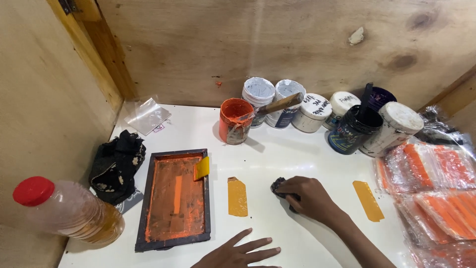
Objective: The person uses a yellow squeegee to spread orange ink evenly across a rectangular screen printing frame. They then press the frame onto a clear plastic sheet to transfer the ink, lift the frame, and place the printed sheet aside. The person repeats this process, occasionally wiping the workspace with a cloth and handling a stack of plastic sheets.
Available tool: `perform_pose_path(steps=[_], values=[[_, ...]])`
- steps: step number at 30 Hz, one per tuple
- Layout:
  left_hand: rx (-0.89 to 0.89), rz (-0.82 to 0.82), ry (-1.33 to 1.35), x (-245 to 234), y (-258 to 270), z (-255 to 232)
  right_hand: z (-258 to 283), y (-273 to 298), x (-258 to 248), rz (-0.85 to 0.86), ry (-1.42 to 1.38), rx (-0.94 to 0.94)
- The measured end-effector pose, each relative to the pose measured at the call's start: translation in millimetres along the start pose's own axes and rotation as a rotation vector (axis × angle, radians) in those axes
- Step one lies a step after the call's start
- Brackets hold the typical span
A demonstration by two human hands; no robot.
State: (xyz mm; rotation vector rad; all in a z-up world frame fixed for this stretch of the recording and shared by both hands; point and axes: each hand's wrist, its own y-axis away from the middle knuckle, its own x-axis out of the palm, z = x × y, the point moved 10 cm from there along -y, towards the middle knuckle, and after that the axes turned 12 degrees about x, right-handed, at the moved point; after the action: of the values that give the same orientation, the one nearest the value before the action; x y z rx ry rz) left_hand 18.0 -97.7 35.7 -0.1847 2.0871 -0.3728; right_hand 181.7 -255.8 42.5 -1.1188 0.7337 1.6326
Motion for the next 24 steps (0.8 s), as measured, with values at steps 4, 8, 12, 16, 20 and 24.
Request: perform_pose_path(steps=[4,8,12,16,20,24], values=[[-0.004,0.021,-0.073,6.5,2.5,2.5,-9.0,-23.2,1.4,-0.004,0.014,0.028],[-0.026,-0.005,-0.054,11.3,3.9,8.8,-27.0,-77.5,5.0,-0.091,0.042,0.022],[0.006,-0.018,-0.178,15.2,8.0,8.7,-31.9,-135.4,-2.0,-0.159,0.025,0.040],[-0.015,0.011,-0.152,21.7,10.0,15.5,-29.7,-154.3,-5.5,-0.173,-0.006,0.176],[0.021,-0.006,-0.312,30.5,13.5,15.5,-4.3,-121.4,20.3,-0.138,-0.106,0.059],[0.049,-0.001,-0.307,19.4,8.7,5.8,90.8,-23.1,8.8,-0.091,-0.247,-0.157]])
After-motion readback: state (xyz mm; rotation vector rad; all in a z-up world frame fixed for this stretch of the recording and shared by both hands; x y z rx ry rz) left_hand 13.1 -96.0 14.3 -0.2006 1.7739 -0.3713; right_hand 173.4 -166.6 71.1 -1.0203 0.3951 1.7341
